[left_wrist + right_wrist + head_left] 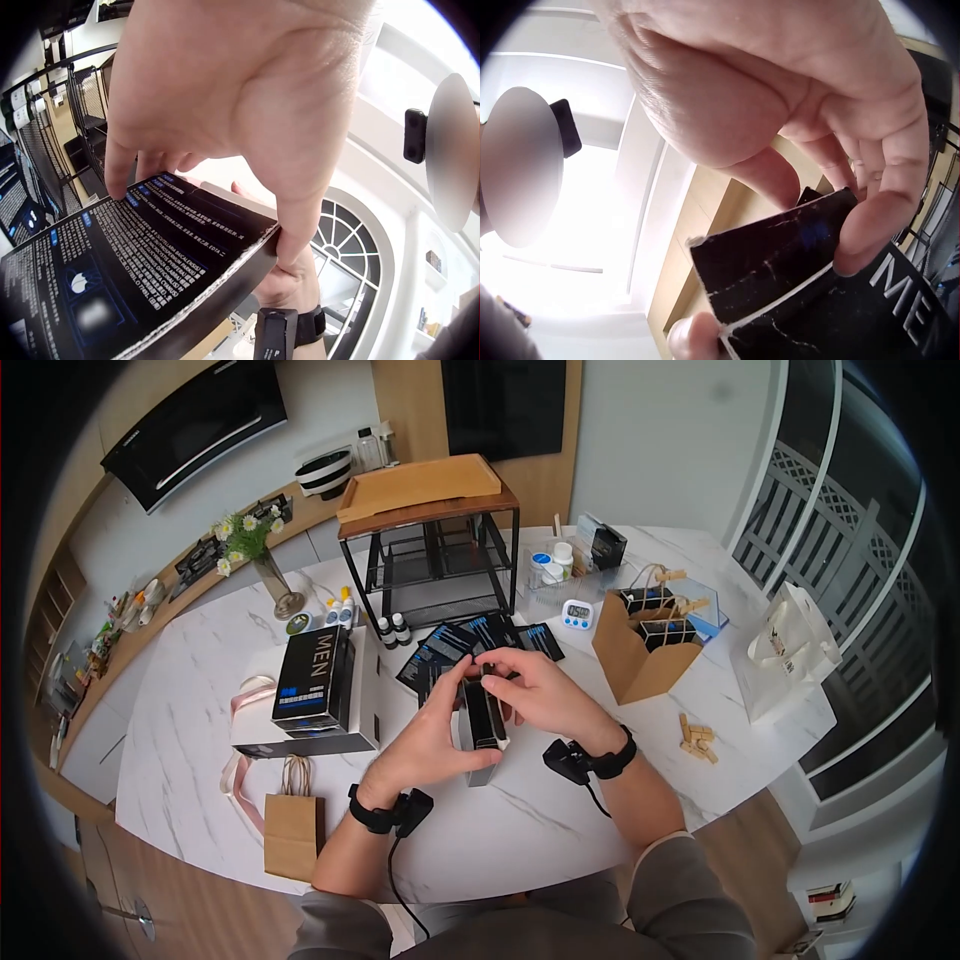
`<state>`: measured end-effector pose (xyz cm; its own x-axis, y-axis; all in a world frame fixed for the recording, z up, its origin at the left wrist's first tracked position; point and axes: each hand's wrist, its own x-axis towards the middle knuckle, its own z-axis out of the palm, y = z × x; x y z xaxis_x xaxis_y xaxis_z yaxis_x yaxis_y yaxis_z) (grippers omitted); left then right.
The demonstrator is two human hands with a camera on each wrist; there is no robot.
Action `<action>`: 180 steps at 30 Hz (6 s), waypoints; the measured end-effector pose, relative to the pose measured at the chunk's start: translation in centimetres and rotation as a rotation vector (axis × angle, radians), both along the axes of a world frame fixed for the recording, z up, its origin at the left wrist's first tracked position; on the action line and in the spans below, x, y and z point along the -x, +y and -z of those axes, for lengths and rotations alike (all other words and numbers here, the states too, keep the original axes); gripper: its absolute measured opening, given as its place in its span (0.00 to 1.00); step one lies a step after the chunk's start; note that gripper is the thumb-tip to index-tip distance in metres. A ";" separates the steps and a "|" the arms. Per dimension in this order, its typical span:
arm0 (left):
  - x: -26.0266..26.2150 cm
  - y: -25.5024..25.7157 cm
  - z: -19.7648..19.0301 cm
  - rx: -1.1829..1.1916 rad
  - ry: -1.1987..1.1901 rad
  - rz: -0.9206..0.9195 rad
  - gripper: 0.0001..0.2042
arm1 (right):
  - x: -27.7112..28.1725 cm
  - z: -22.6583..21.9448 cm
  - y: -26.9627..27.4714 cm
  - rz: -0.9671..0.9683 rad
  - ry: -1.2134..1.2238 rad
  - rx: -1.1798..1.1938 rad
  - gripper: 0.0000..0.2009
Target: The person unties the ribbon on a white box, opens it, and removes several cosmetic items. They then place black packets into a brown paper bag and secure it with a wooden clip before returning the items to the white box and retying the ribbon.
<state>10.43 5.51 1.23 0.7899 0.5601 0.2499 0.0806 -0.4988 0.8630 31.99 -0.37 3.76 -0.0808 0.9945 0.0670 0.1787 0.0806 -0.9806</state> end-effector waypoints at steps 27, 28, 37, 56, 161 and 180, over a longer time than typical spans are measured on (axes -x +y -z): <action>-0.3 -0.5 0.4 -0.105 0.072 -0.128 0.63 | 2.6 1.2 -0.1 0.248 -0.495 -0.205 0.23; -0.4 -0.5 0.5 -0.122 0.063 -0.127 0.64 | 2.7 1.4 -0.1 0.254 -0.510 -0.229 0.23; 0.1 0.0 0.5 -0.096 0.115 -0.135 0.70 | 1.7 1.4 0.3 0.171 -0.316 -0.192 0.20; 1.6 -0.3 -1.7 -0.368 0.271 -0.203 0.53 | 2.3 -1.6 -2.3 0.054 -0.699 -0.101 0.33; -0.4 0.9 -2.6 -0.154 -0.413 -0.467 0.58 | 2.0 -0.5 -2.1 0.219 -0.412 -0.648 0.22; 1.0 4.0 -1.1 0.107 -0.716 -0.494 0.06 | -1.4 1.8 1.1 0.478 -0.470 -0.481 0.12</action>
<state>9.46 9.56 2.31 0.1241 0.8453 0.5196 -0.3134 -0.4635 0.8288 33.38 0.70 2.00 0.2177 0.7999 0.5592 0.6831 0.2844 -0.6727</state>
